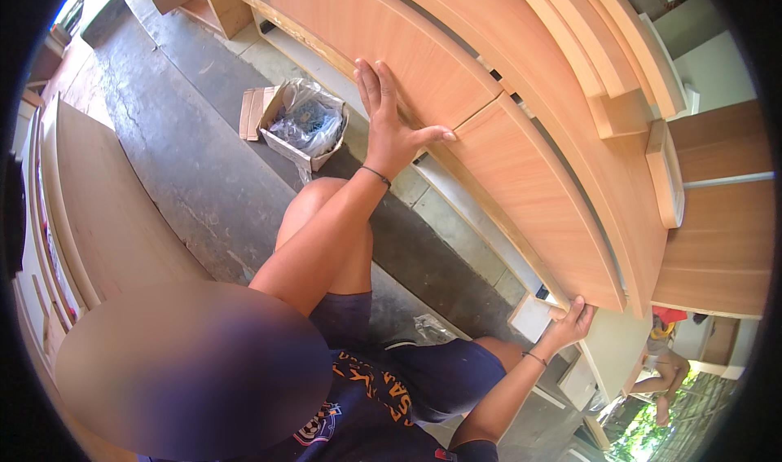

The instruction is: The person assembles a wooden drawer by inserting the bottom panel, placing a side panel, and using a power drill to drive screws into the pre-drilled holes to secure the components.

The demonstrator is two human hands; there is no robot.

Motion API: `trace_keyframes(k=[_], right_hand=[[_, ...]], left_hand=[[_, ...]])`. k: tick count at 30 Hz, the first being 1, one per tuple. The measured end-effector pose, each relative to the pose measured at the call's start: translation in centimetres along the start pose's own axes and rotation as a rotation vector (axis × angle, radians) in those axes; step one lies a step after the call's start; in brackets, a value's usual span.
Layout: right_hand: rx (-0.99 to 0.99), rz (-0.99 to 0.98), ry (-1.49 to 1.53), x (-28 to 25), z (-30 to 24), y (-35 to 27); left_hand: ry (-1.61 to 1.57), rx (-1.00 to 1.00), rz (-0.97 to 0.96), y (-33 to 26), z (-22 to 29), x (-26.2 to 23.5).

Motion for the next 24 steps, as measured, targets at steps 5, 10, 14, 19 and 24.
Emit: trace_keyframes(k=[5,10,14,19,24], right_hand=[[0.056,-0.016,-0.101,0.4,-0.4,-0.3],[0.004,-0.038,-0.085,-1.6,1.6,1.1],[0.081,-0.072,-0.079,-0.4,0.1,-0.2],[0.094,-0.13,-0.019,-0.7,0.0,-0.1],[0.249,-0.063,0.195,0.6,-2.1,-0.3]], left_hand=[[-0.009,-0.031,0.001,0.2,-0.5,-0.4],[-0.024,-0.032,-0.015,0.2,0.3,0.3],[-0.022,-0.068,-0.046,0.1,-0.2,-0.9],[-0.023,-0.165,-0.138,0.2,-0.2,-1.4],[-0.068,-0.164,-0.141,0.3,-0.2,-1.8]])
Point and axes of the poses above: each hand's wrist, its own y-axis towards the middle knuckle, its own x-axis out of the palm, z = x × y, the point moved 5 cm from there along y, towards the middle knuckle, and after that the axes turned 15 degrees about -x, right-handed, at the moved point
